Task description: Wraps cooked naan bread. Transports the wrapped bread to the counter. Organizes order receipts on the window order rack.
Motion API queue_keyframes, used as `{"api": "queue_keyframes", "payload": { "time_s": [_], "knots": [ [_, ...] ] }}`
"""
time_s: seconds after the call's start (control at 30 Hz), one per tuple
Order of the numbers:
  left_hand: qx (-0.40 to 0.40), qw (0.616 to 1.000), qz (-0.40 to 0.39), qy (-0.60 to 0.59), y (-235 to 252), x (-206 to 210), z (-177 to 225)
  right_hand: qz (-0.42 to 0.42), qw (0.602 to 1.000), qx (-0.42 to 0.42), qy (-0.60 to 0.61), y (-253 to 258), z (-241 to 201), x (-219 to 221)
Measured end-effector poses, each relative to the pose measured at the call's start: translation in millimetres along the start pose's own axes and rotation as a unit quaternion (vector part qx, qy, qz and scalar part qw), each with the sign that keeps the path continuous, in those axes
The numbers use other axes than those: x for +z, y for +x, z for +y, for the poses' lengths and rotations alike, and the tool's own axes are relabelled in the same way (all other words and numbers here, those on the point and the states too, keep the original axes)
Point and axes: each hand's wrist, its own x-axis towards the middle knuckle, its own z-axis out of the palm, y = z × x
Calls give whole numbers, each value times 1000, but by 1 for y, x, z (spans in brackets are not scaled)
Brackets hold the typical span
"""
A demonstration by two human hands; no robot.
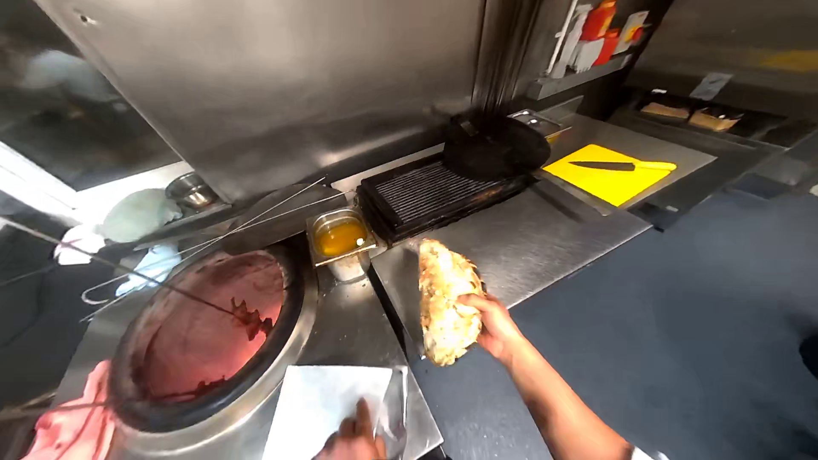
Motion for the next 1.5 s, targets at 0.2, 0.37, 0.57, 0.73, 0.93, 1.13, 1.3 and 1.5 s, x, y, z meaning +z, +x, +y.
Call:
{"api": "queue_keyframes", "payload": {
  "time_s": [0.2, 0.37, 0.57, 0.73, 0.93, 1.13, 1.3, 1.5],
  "knots": [
    [-14, 1000, -9, -13, 23, -22, 16, 47, 990, -59, 121, -125, 24, 23],
    [-1, 999, -21, -24, 21, -14, 15, 142, 979, -145, 34, -147, 59, 49],
    [0, 999, -50, -13, 21, -8, 21, 153, 950, -265, -58, -159, 87, 61],
    [2, 997, -65, -33, 27, -20, 21, 89, 918, -357, -150, -159, 98, 61],
    [5, 996, -59, -64, 25, -26, 14, 105, 923, -364, -68, -158, 75, 85],
    [-47, 979, -47, -191, 32, -31, 6, 102, 968, -224, 47, -160, 64, 115],
    [-22, 968, 2, -249, 31, -34, -2, 60, 978, -184, 79, -159, 69, 119],
    [0, 949, 31, -315, 31, -54, -10, -57, 969, -237, -46, -161, 35, 134]
  ]
}}
